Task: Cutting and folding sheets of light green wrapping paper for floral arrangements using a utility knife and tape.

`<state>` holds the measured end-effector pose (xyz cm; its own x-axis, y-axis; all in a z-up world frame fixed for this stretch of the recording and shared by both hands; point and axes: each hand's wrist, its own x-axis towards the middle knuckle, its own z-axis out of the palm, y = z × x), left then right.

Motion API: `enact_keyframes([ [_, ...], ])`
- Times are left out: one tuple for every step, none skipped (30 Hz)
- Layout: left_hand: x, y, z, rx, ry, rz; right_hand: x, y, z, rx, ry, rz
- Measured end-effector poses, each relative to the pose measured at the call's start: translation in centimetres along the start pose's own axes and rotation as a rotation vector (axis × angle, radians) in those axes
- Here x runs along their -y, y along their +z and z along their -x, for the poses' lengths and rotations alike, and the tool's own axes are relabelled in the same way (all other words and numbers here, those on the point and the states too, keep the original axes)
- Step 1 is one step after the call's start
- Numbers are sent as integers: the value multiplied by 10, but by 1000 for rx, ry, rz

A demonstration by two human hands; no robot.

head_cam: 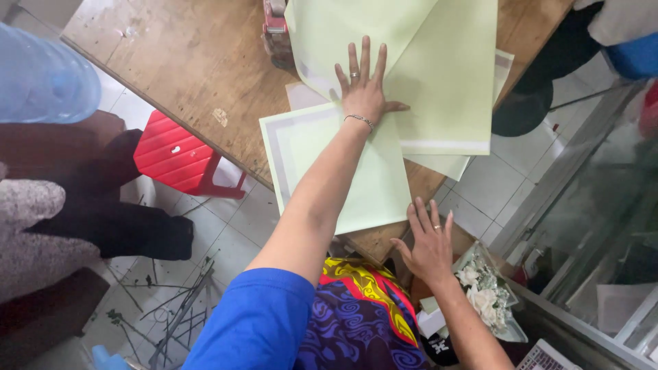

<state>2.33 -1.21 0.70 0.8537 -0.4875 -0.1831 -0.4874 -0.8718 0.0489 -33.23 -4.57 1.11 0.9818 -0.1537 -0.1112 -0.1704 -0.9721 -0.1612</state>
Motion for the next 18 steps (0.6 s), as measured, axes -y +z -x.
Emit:
enact_keyframes([
  [2,0,-6,-1,-66,30,0,4,1,13,39,-65],
  [3,2,-11,-11,-70,28,3,8,7,4,33,-64],
  [6,4,-19,-6,-103,46,6,13,11,-49,58,-98],
  [8,5,-26,-2,-136,64,8,18,16,-101,81,-133],
  [9,6,-32,-13,-141,64,7,22,18,-110,73,-131],
  [10,7,-39,-10,-172,45,7,28,20,-160,77,-134],
  [9,11,-41,0,-204,28,6,33,26,-202,83,-139],
  [11,12,-40,-5,-210,29,4,38,33,-206,75,-137],
  [12,10,-42,-8,-188,83,2,43,37,-181,120,-144],
  [12,9,-45,-10,-166,136,0,48,41,-156,165,-151],
  [13,11,-48,-18,-163,139,2,52,38,-164,165,-146],
  [13,13,-51,-53,-157,117,3,57,35,-129,191,-228],
  [11,22,-44,-68,-151,95,8,60,45,-76,223,-315],
  [11,19,-45,-56,-146,97,12,54,39,-66,231,-314],
  [10,17,-43,-89,-124,48,18,48,36,-181,272,-437],
  [9,15,-41,-122,-101,0,25,43,33,-298,313,-557],
  [9,17,-40,-129,-97,2,31,29,26,-305,313,-553],
  [8,18,-39,-213,-126,72,37,15,20,-333,557,-762],
])
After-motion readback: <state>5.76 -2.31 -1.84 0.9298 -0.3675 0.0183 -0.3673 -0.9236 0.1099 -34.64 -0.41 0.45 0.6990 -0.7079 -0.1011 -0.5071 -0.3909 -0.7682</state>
